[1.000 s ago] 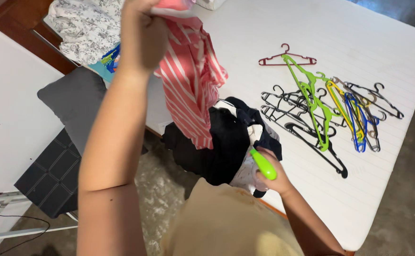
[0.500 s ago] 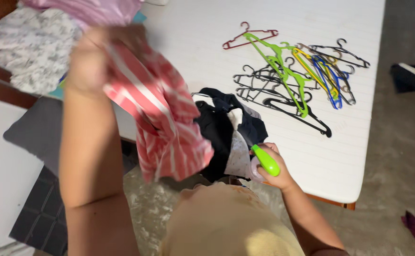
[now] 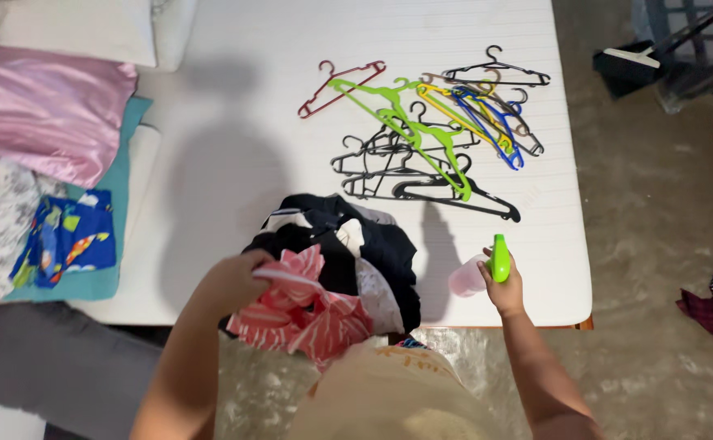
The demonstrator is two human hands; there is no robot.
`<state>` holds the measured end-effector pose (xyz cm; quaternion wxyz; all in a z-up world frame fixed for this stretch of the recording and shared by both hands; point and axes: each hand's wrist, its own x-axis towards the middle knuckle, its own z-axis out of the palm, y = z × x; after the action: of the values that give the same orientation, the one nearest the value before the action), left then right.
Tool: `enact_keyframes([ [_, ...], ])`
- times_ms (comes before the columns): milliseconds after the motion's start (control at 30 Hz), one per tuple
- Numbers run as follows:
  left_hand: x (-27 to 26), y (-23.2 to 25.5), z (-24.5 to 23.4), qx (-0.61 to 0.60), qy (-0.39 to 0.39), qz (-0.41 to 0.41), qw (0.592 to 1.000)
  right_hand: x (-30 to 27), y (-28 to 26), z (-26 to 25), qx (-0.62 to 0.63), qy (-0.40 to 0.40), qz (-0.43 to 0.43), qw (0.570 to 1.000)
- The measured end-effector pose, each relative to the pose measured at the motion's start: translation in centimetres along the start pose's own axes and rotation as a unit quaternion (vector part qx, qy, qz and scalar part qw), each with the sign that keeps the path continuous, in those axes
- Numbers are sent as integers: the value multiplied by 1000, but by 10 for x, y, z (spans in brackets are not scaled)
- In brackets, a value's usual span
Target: The person hangs various garments on hangers and places them on a clothing rack. They pick up shirts and pants from a pile on a bed, place them on hangers, and hang them on the rack. The person also uses a spray bottle to mist the clothes before hanging them.
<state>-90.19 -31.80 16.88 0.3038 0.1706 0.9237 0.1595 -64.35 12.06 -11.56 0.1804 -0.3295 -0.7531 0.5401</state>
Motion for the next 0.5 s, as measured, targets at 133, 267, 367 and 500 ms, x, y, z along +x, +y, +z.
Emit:
enact_keyframes([
  [133,37,-9,18,16,-98,-37,994,20,56,7,-17,145,-14,989],
  [267,55,-9,38,-147,-49,-59,986,34,85,18,69,218,125,965],
  [367,65,-11,54,-209,-17,-86,974,19,91,36,151,248,200,936],
  [500,72,-23,77,-377,1,-118,919,1,86,74,364,208,524,741],
])
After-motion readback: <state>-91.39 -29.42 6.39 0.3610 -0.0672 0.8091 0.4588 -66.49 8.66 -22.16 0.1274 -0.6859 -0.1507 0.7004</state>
